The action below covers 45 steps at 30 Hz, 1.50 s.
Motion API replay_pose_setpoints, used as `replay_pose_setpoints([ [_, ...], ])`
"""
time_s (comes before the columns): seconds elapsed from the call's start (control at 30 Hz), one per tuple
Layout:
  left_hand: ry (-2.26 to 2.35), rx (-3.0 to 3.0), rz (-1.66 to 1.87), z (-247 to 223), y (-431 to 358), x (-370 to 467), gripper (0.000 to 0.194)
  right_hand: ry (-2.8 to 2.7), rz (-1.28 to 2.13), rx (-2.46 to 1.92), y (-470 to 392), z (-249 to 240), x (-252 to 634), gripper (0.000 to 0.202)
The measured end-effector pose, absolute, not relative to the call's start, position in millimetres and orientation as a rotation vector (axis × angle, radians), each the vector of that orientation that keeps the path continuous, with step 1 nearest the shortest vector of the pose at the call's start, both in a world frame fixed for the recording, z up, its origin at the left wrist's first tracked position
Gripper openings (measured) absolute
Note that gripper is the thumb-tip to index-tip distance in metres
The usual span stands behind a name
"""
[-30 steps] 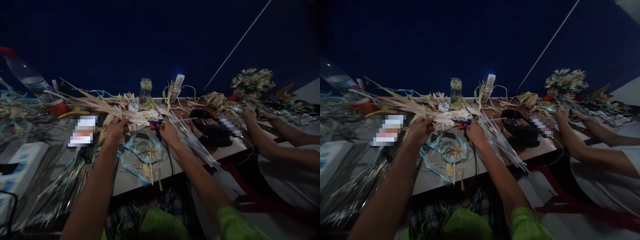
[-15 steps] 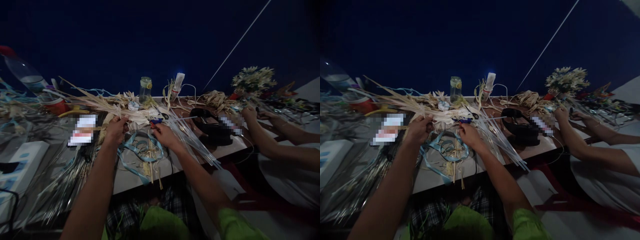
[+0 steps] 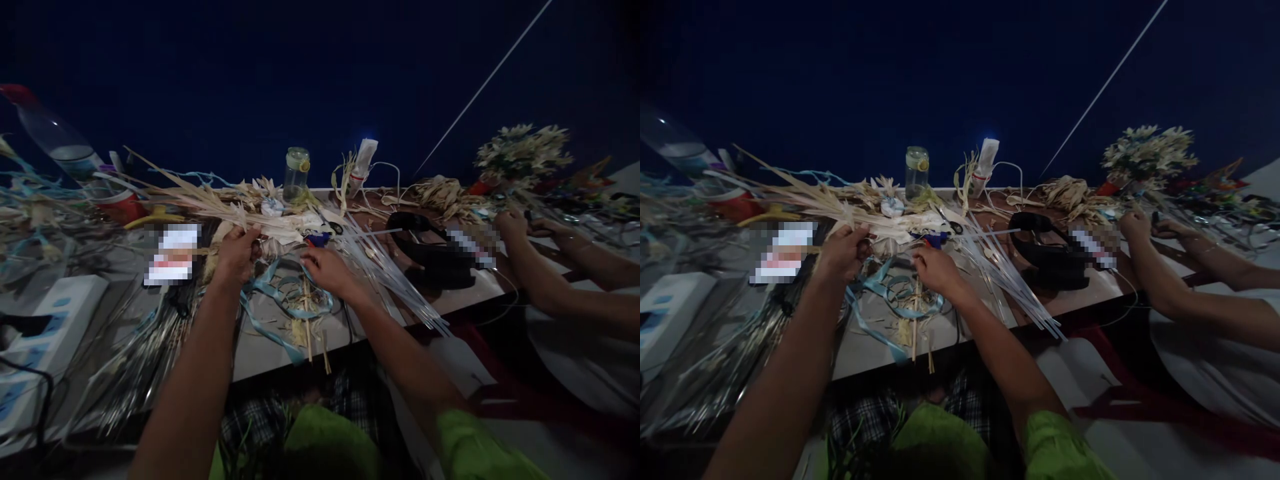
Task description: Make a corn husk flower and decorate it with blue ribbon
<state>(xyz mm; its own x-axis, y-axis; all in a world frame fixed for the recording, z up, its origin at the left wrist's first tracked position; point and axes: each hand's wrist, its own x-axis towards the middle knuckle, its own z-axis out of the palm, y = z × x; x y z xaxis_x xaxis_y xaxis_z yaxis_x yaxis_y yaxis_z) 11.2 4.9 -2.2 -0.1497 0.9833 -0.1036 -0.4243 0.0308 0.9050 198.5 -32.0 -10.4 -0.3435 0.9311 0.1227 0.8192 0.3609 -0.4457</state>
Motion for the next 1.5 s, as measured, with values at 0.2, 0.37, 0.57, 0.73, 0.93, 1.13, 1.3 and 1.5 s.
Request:
replay_pose_setpoints([
  [0.2,1.013,0.773,1.444,-4,5,13,0.024,-2.271,0.408,-1.421,-35,-9,194,0.025],
  [0.37,1.030,0.758,1.453,-3,6,10,0.025,-2.303,0.160,-1.485,-14,-8,177,0.026],
  [0.57,0.977,0.644,1.499,8,3,-2,0.029,-2.482,0.444,-1.410,-4,-18,162,0.031],
  [0.73,0.986,0.655,1.488,9,4,0,0.030,-2.438,0.433,-1.440,10,-22,163,0.031],
  [0.93,0.956,0.700,1.469,4,6,1,0.034,-2.364,0.206,-1.617,19,-23,152,0.037],
  [1.13,0.954,0.712,1.459,3,7,1,0.030,-2.509,0.156,-1.684,8,-23,144,0.030],
  [1.3,0.982,0.718,1.456,-1,8,0,0.030,-2.476,0.166,-1.720,7,-23,151,0.024],
  [1.5,0.974,0.693,1.431,2,6,1,0.028,-2.312,0.199,-1.718,5,-22,156,0.029],
])
